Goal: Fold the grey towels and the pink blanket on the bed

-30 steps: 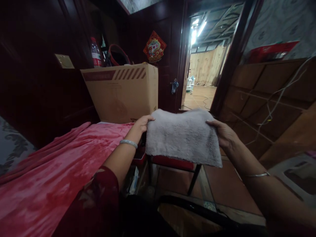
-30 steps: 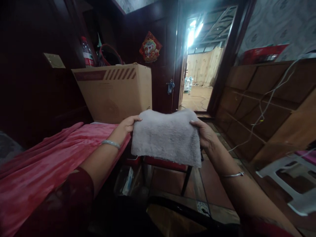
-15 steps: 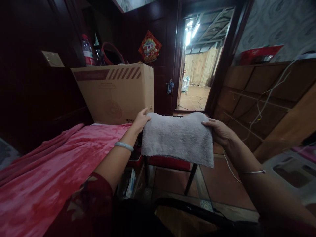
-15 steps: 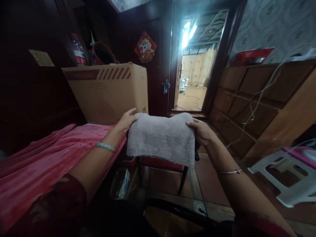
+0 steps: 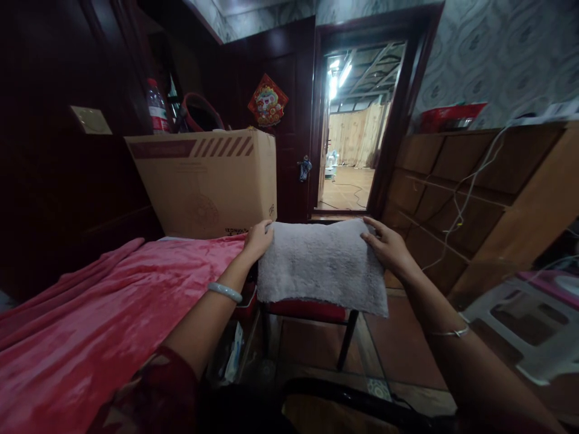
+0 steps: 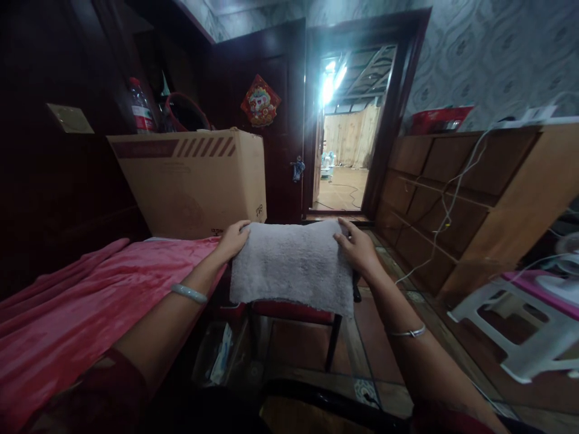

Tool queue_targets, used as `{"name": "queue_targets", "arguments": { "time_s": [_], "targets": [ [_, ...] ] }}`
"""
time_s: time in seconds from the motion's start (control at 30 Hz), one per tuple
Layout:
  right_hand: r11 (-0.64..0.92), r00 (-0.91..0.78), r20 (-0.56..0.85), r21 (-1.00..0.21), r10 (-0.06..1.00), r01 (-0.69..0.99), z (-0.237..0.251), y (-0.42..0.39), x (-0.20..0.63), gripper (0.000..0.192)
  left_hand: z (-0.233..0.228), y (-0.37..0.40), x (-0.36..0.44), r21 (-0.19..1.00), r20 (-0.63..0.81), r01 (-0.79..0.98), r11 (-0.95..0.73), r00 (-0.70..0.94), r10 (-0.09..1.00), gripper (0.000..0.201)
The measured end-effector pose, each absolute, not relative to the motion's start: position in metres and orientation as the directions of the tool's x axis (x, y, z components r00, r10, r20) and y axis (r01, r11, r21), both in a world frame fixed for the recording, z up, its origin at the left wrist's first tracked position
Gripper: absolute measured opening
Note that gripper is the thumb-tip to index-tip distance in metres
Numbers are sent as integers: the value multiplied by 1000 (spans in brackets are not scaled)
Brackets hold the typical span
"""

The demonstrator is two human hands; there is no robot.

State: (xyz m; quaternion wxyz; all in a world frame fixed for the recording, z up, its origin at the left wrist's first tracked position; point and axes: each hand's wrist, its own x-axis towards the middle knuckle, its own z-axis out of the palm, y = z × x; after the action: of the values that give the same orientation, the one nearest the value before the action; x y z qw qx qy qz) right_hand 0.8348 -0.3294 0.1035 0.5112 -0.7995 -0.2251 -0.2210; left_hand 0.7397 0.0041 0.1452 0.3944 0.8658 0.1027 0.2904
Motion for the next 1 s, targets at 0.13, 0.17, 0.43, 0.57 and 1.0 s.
{"name": "queue_targets", "arguments": {
  "time_s": [0.13, 0.17, 0.43, 0.57, 1.0],
  "targets": [
    [-369, 790, 607, -716, 91, 593, 100, -330, 833, 55, 141, -1, 743, 720, 480, -55, -692, 759, 440, 37],
    [-382, 787, 610, -709, 89, 592, 100, -330, 832, 54, 139, -2, 744, 729, 498, -84, -679, 746, 442, 38],
    [-638, 788, 604, -562, 119, 527, 106, -333, 824, 45, 140, 1, 747, 766, 454, -108, -634, 788, 415, 37],
    [-736, 662, 715, -321, 224, 596, 115, -333, 808, 47, 148, -4, 731, 645, 512, -52, -762, 770, 381, 48],
    [-574, 443, 505, 135, 741, 807, 102, -325, 788, 115, 140, -15, 717, -148, 397, -411, -900, 809, -434, 119]
  ]
}}
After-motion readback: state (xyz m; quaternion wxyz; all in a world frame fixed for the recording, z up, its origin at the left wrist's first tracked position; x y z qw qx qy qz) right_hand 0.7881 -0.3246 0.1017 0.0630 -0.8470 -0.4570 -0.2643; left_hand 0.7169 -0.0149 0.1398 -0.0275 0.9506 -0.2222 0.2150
